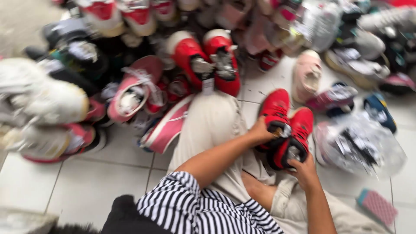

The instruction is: The person sits on the floor and attaches price tags to several pairs of shoes using zip ties. They handle red sneakers and blue sandals, securing tags to the laces or straps.

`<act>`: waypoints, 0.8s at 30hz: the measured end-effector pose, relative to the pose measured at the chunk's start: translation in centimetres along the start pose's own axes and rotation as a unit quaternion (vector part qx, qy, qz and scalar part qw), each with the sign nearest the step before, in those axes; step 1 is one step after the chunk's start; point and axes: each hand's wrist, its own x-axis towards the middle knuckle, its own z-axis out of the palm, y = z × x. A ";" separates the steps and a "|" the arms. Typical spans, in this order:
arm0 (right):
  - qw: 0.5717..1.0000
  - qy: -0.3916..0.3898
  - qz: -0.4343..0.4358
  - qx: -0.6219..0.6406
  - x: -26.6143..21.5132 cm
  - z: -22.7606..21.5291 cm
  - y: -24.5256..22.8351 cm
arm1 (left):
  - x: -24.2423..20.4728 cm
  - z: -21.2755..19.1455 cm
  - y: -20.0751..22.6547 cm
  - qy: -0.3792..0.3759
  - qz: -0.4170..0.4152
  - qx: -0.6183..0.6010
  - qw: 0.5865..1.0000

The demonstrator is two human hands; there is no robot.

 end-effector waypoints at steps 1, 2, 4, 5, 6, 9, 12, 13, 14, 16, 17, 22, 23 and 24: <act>1.000 0.005 -0.017 0.010 1.2 -0.9 1.3 | -0.4 -0.1 -0.4 0.014 0.040 0.013 0.999; 1.000 -0.013 -0.022 -0.002 1.1 -1.4 1.6 | -1.1 -0.5 0.2 0.035 0.040 0.006 0.999; 0.997 -0.011 -0.059 0.044 0.9 -2.7 2.4 | -2.2 -0.9 1.1 -0.011 0.039 0.055 0.998; 0.997 -0.026 -0.059 0.034 0.4 -2.8 1.6 | -3.9 -2.6 2.9 0.006 0.036 0.049 0.998; 0.994 -0.004 -0.106 0.028 -0.5 -3.2 1.2 | -5.8 -3.9 4.5 -0.033 0.061 0.034 0.997; 0.963 -0.021 -0.270 0.018 -3.6 -0.8 -2.0 | -9.3 -7.3 6.8 -0.047 0.142 0.016 0.989; 0.902 -0.072 -0.425 0.015 -6.2 3.6 -4.9 | -14.0 -12.8 8.9 0.000 0.282 0.003 0.959; 0.878 -0.089 -0.470 0.011 -6.7 5.2 -5.9 | -15.8 -15.1 10.0 0.028 0.367 -0.010 0.930; 0.879 -0.090 -0.468 0.012 -7.5 8.0 -6.4 | -18.4 -18.7 10.9 0.029 0.364 -0.009 0.931; 0.932 -0.218 -0.265 0.115 -9.1 13.3 -7.4 | -23.4 -25.6 12.8 0.049 0.423 0.019 0.904; 0.933 -0.219 -0.262 0.116 -11.8 16.4 -6.5 | -27.1 -28.5 13.6 0.049 0.421 0.020 0.906; 0.721 -0.441 0.374 0.382 -21.2 27.9 -4.5 | -40.8 -37.9 13.4 0.059 0.174 0.042 0.982; 0.723 -0.433 0.366 0.395 -21.0 28.1 -2.5 | -42.4 -39.9 9.5 0.042 0.177 0.045 0.982; 0.825 -0.534 0.006 0.187 -20.8 28.5 -0.6 | -43.7 -41.8 5.8 0.080 0.103 0.040 0.991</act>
